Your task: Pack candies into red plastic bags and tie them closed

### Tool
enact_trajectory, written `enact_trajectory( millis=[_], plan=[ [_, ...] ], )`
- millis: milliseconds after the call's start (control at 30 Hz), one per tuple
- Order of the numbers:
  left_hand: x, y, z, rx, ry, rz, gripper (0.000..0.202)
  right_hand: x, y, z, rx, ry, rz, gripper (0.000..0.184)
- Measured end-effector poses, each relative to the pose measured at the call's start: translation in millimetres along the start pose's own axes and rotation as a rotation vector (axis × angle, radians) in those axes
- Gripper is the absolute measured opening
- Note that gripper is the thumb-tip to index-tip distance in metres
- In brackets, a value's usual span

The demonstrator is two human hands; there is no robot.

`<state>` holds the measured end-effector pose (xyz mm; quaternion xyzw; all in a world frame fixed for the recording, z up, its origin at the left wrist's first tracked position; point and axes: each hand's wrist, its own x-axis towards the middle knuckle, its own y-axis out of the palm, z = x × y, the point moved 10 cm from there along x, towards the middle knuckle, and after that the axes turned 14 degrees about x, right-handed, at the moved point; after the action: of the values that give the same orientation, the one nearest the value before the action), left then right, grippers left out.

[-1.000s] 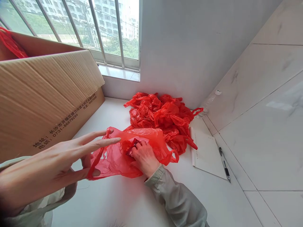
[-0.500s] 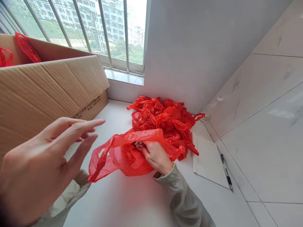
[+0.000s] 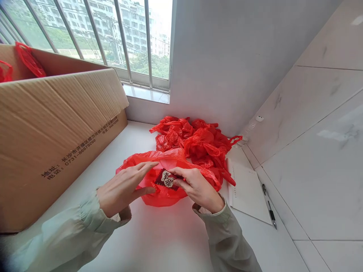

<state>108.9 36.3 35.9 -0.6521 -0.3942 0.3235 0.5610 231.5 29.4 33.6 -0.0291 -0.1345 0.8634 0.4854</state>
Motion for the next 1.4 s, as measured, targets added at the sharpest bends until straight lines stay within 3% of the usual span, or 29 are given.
enact_trajectory(
  millis=[133, 367, 600, 767, 967, 1200, 1400],
  plan=[
    [3.3, -2.4, -16.4, -0.283, 0.161, -0.025, 0.021, 2.3, 2.9, -0.2, 0.023, -0.006, 0.003, 0.016],
    [12.5, 1.5, -15.3, -0.366, 0.109, -0.055, 0.011, 2.5, 6.0, 4.3, 0.0, -0.064, -0.032, 0.015],
    [11.9, 7.4, -10.3, -0.206, 0.036, 0.011, 0.021, 2.7, 7.6, 4.9, -0.009, -0.045, -0.063, 0.01],
    [10.3, 3.2, -3.3, -0.207, 0.02, 0.013, 0.012, 4.1, 6.5, 3.1, 0.023, -0.065, -0.097, 0.012],
    [12.0, 21.7, -0.5, -0.021, 0.008, 0.114, 0.011, 3.7, 5.5, 2.8, -0.039, -0.076, -0.142, 0.011],
    [14.2, 18.7, -4.9, 0.035, 0.053, 0.104, 0.018, 6.1, 10.2, 5.5, -0.048, -0.1, -0.139, 0.014],
    [14.4, 22.3, 14.7, 0.223, -0.053, 0.099, 0.029, 7.1, -3.8, -5.8, -0.213, -0.036, -0.283, 0.013]
  ],
)
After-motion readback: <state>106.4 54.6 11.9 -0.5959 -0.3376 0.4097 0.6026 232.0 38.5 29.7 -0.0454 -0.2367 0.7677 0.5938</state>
